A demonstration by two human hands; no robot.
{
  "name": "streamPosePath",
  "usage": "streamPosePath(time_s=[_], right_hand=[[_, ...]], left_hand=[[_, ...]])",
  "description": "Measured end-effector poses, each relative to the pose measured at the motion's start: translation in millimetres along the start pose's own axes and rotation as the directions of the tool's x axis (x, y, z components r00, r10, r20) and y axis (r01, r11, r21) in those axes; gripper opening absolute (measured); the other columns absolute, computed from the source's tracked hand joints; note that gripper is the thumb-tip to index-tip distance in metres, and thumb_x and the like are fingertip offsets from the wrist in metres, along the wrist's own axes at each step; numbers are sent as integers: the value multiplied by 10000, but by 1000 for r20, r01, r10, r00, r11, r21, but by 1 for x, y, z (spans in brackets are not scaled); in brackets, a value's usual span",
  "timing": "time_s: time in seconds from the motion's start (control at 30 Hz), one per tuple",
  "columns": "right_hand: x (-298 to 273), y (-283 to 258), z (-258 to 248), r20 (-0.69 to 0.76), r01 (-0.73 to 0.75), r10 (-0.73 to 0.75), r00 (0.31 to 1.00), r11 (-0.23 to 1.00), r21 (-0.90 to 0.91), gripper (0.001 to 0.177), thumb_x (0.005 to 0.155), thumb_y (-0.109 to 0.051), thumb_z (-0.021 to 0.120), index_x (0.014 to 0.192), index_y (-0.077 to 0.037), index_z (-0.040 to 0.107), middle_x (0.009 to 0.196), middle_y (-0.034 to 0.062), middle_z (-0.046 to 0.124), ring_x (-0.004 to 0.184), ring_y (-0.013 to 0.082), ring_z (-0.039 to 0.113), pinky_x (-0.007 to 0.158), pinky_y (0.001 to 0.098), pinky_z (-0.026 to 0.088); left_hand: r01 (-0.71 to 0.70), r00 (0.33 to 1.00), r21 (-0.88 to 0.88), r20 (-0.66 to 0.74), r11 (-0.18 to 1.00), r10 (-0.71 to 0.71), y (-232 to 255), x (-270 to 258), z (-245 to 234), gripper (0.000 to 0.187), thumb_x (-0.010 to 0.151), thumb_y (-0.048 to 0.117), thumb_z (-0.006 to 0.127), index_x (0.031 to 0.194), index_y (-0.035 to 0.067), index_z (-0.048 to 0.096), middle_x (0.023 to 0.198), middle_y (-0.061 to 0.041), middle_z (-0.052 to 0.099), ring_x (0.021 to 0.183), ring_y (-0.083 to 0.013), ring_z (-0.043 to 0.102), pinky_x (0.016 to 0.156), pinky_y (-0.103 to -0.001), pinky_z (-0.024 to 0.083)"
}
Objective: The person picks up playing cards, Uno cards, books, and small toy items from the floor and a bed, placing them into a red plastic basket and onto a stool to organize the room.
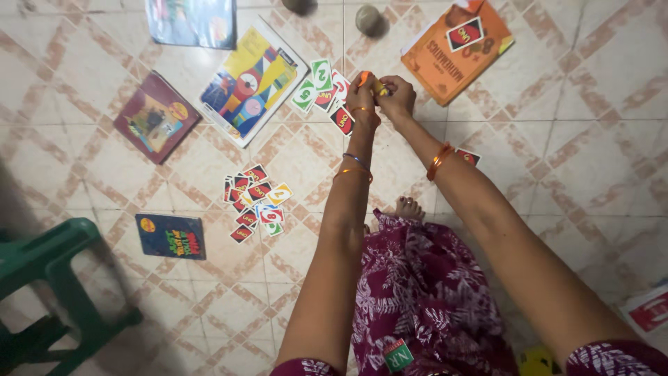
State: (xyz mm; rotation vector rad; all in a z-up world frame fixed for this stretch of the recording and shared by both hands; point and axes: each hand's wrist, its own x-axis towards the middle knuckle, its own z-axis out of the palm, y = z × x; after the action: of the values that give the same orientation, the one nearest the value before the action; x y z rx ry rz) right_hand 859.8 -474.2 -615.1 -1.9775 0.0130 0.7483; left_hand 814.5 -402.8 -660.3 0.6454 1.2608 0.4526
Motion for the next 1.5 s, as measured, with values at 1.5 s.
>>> streamPosePath(time_s=[1.5], right_hand=[[-279, -450, -187, -414, 618, -466, 782, 662, 424, 330, 824, -31, 747, 1146, 34, 717, 978, 56, 739, 836, 102, 676, 728, 256, 571]], left_hand=[[2, 884, -243, 453, 970, 112, 407, -440, 143, 537, 902, 514, 721, 1077, 7, 704, 938, -68, 673, 806, -178, 637, 717, -335, 533]])
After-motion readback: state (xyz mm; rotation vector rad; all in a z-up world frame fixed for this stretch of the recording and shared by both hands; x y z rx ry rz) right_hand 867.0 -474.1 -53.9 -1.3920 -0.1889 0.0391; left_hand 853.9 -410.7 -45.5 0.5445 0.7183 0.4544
